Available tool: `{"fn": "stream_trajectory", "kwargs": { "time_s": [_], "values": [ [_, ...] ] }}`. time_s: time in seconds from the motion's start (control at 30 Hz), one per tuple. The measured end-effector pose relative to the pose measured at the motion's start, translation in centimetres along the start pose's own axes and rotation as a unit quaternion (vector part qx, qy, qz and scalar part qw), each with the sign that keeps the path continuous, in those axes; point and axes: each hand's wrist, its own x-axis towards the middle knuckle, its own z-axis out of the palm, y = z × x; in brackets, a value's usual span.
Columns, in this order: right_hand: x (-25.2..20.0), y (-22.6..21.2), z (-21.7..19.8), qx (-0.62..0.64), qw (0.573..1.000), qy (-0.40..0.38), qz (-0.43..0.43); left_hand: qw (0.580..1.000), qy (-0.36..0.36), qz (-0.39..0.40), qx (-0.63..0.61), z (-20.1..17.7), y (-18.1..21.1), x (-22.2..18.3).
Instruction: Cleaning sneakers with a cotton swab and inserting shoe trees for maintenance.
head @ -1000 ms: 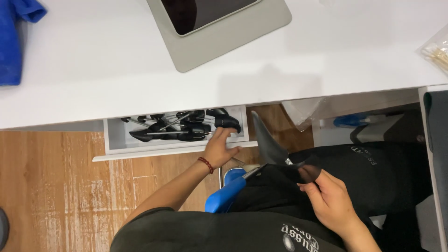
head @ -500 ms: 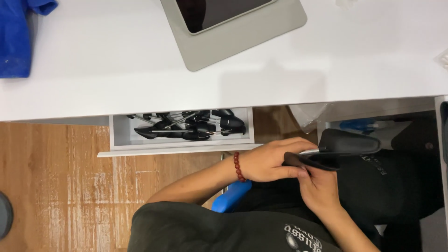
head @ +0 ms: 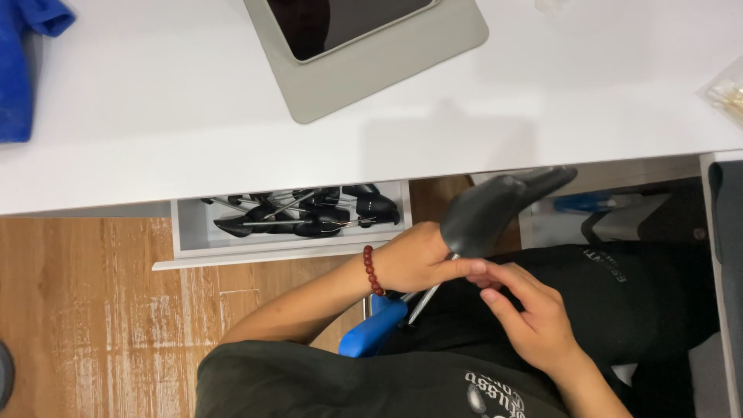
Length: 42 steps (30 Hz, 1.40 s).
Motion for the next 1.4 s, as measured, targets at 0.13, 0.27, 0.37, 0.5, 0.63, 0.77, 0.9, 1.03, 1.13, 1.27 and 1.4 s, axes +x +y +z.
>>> {"fn": "stream_trajectory", "kwargs": {
  "time_s": [0.13,0.27,0.37,0.5,0.63,0.77,0.9,1.03,1.13,1.27,1.4],
  "values": [
    [-1.8,4.6,-0.8,0.046,0.994,0.081,0.058,0.972,0.071,-0.099,-0.201,1.2,-1.0,0.5],
    [-3.2,10.0,-0.9,0.148,0.967,0.152,0.143,0.983,0.139,0.001,-0.122,-0.5,0.0,2.1],
    [-3.9,12.6,-0.7,0.158,0.962,0.163,0.155,0.991,0.023,-0.055,0.116,-3.2,2.2,2.3],
    [-4.1,14.9,-1.0,0.183,0.952,0.166,0.179,0.919,-0.035,-0.292,0.262,-2.2,-9.9,-4.6],
    [-3.8,15.2,-1.4,0.207,0.947,0.163,0.182,0.859,-0.003,-0.408,0.31,-2.7,-14.4,-10.4],
    [-4.1,15.7,-1.3,0.212,0.947,0.155,0.187,0.826,-0.022,-0.463,0.32,-2.1,-11.8,-11.4],
    [-4.0,14.8,-1.7,0.197,0.948,0.156,0.195,0.83,-0.02,-0.468,0.302,-1.5,-12.0,-11.9],
    [-4.1,14.9,-1.8,0.203,0.946,0.163,0.194,0.839,-0.04,-0.464,0.282,-1.4,-13.1,-11.9],
    [-4.4,14.4,-1.7,0.184,0.951,0.158,0.193,0.84,-0.06,-0.469,0.266,-1.3,-13.3,-12.1],
    [-4.4,14.0,-1.7,0.174,0.951,0.163,0.195,0.851,-0.064,-0.465,0.236,-0.9,-14.5,-13.1],
    [-4.5,14.9,-1.8,0.179,0.955,0.162,0.174,0.842,-0.081,-0.472,0.247,-0.6,-15.3,-13.3]
  ]
}}
